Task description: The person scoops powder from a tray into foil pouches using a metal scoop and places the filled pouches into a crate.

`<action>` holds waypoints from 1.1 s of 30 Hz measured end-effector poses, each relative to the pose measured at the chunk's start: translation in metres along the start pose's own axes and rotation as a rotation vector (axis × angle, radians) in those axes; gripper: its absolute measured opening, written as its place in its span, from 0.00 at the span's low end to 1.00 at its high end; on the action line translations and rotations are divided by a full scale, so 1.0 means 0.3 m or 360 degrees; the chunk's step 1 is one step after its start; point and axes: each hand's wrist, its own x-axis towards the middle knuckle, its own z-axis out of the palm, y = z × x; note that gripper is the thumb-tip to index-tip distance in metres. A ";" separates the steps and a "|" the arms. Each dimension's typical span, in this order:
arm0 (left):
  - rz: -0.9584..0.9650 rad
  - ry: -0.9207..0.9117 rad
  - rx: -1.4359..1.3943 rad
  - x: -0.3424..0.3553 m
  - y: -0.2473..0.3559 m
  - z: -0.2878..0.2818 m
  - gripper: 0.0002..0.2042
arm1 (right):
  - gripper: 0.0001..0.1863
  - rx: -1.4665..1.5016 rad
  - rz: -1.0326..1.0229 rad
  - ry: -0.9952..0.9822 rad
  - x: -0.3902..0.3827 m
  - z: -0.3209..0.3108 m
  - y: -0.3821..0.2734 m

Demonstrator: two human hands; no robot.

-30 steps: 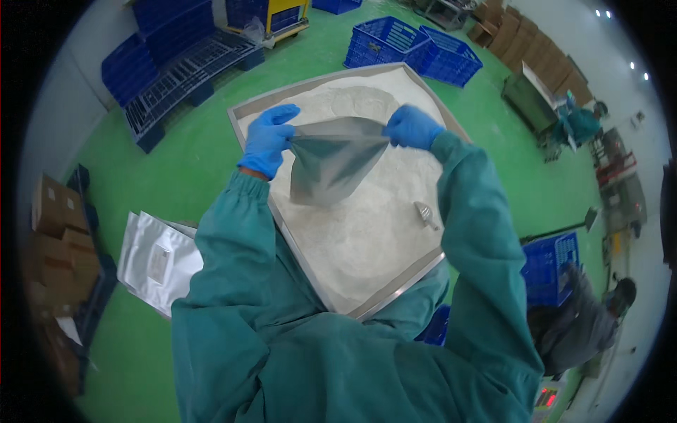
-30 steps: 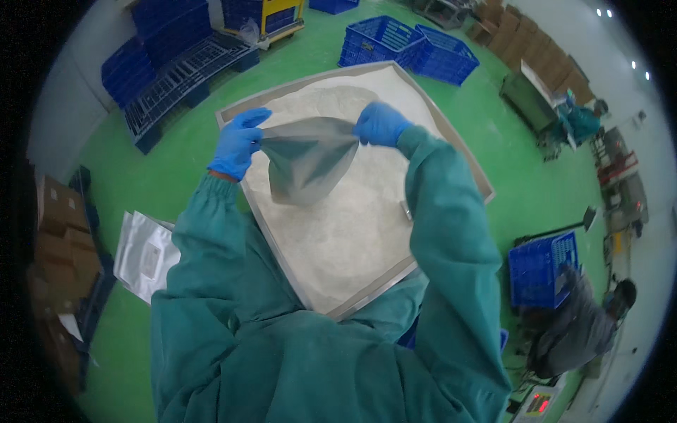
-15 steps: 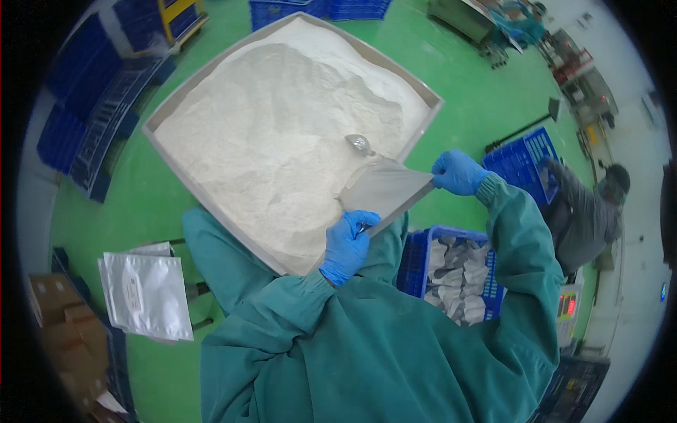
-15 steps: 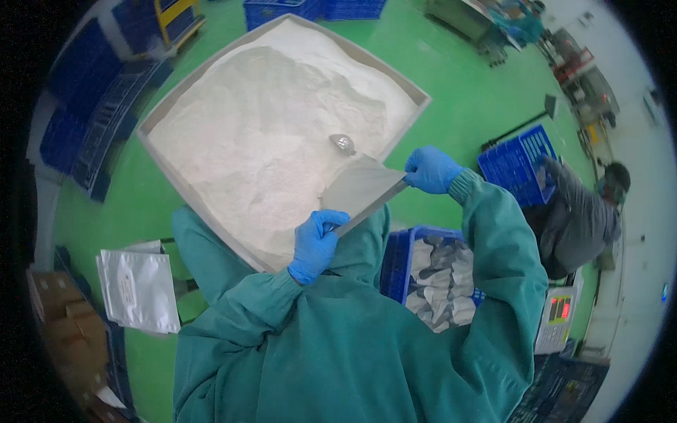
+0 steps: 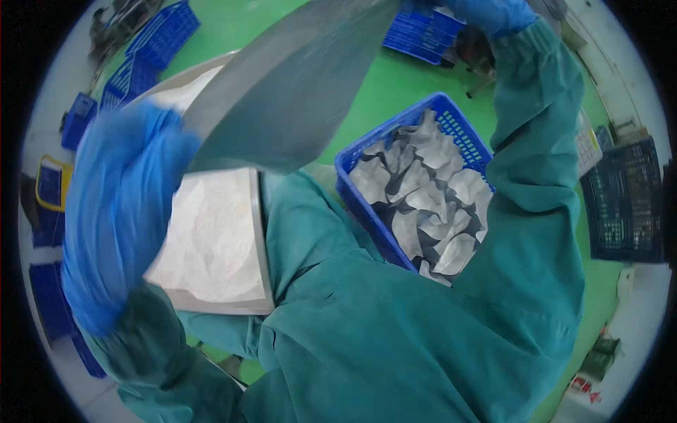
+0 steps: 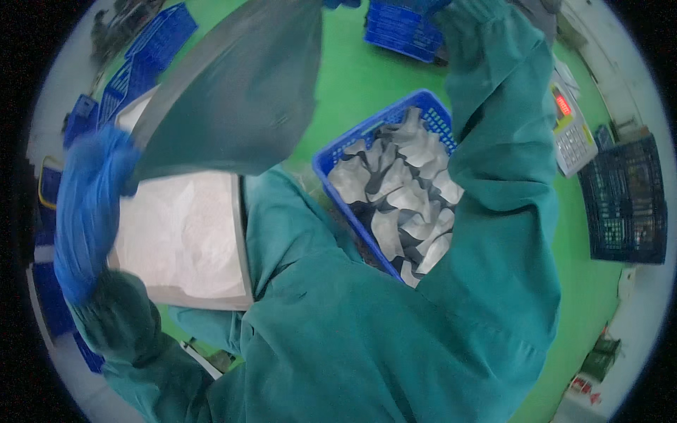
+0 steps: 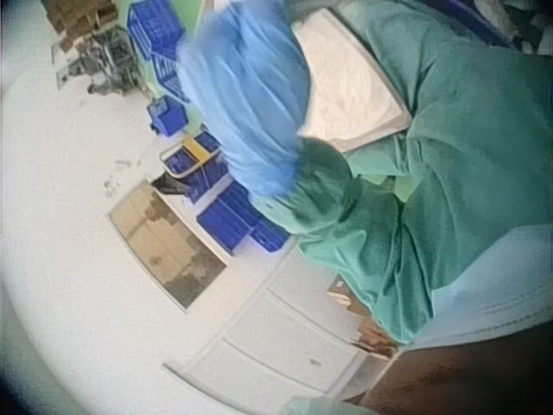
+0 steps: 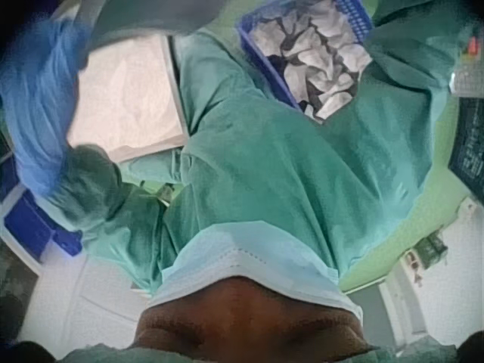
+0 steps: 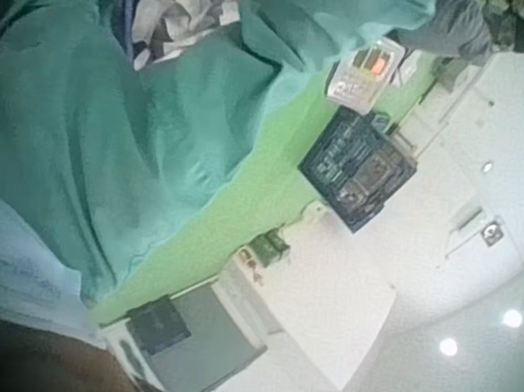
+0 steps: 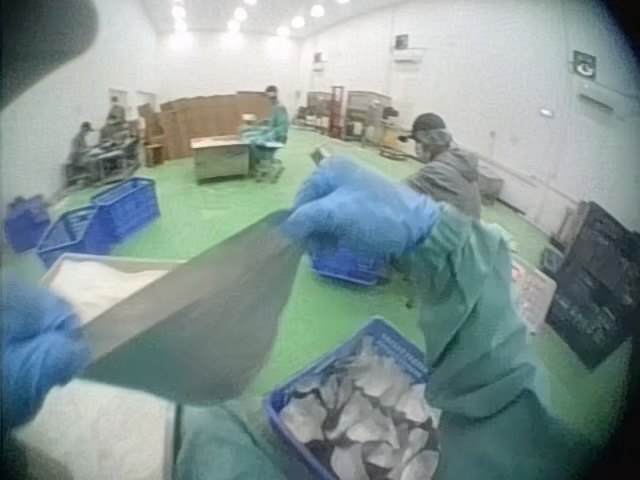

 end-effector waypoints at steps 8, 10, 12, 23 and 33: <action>0.0307 -0.0565 -0.0708 0.670 0.218 0.479 0.20 | 0.14 -0.0330 0.0789 0.0265 -0.133 -0.115 0.610; 0.0309 -0.0665 -0.0547 0.782 0.269 0.664 0.21 | 0.17 -0.0752 0.0407 0.0128 -0.154 -0.083 0.771; 0.0360 -0.0580 -0.0439 0.854 0.363 0.893 0.22 | 0.20 -0.0653 0.0917 0.0248 -0.244 -0.004 1.032; -0.0056 -0.0393 -0.0691 0.807 0.322 1.001 0.27 | 0.26 -0.0763 0.1479 0.0204 -0.218 0.132 1.061; -0.0500 0.0283 -0.1153 0.043 -0.265 0.748 0.07 | 0.09 0.0540 0.0465 0.0607 -0.155 0.701 0.409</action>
